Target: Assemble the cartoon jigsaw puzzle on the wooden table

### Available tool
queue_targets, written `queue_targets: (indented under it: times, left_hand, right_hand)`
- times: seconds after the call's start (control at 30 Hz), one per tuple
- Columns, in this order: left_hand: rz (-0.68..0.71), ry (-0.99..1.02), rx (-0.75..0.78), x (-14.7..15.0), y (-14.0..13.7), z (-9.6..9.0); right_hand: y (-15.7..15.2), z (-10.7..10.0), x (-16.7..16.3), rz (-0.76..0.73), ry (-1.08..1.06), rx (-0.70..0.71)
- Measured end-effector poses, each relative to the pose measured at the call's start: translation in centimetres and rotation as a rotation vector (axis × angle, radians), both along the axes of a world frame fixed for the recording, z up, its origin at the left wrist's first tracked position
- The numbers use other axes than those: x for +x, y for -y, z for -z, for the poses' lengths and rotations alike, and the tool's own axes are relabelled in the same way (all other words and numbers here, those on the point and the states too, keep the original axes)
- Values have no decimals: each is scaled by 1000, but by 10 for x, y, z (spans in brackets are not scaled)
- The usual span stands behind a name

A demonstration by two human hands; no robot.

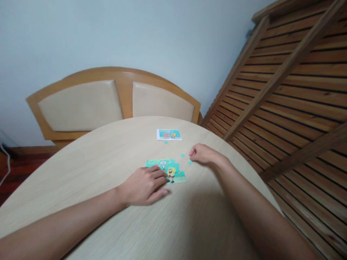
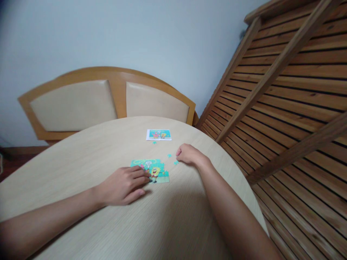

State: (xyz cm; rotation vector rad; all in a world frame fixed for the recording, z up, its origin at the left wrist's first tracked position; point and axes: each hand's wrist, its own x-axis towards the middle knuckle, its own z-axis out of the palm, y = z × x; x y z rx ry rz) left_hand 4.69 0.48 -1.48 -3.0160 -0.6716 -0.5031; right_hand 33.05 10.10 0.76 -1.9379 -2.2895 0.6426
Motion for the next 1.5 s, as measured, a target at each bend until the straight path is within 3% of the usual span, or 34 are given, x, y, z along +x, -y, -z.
queue_targets:
  times: [0.7,0.9,1.2,1.5]
  left_hand:
    - [0,18,5,-1,-1,2]
    - [-1,6,-5,0,-1,2]
    - [-15,-29,-10,-1,-1,3]
    - [-10,-28,-15,0,-1,-1]
  right_hand:
    - [1,-3,2,69,-71,-15]
    - [0,-3,-1,-1,-240,-54]
    - [9,-7,-16,-99,-372,-222]
    - [11,-2,-24,-135,-374,-197]
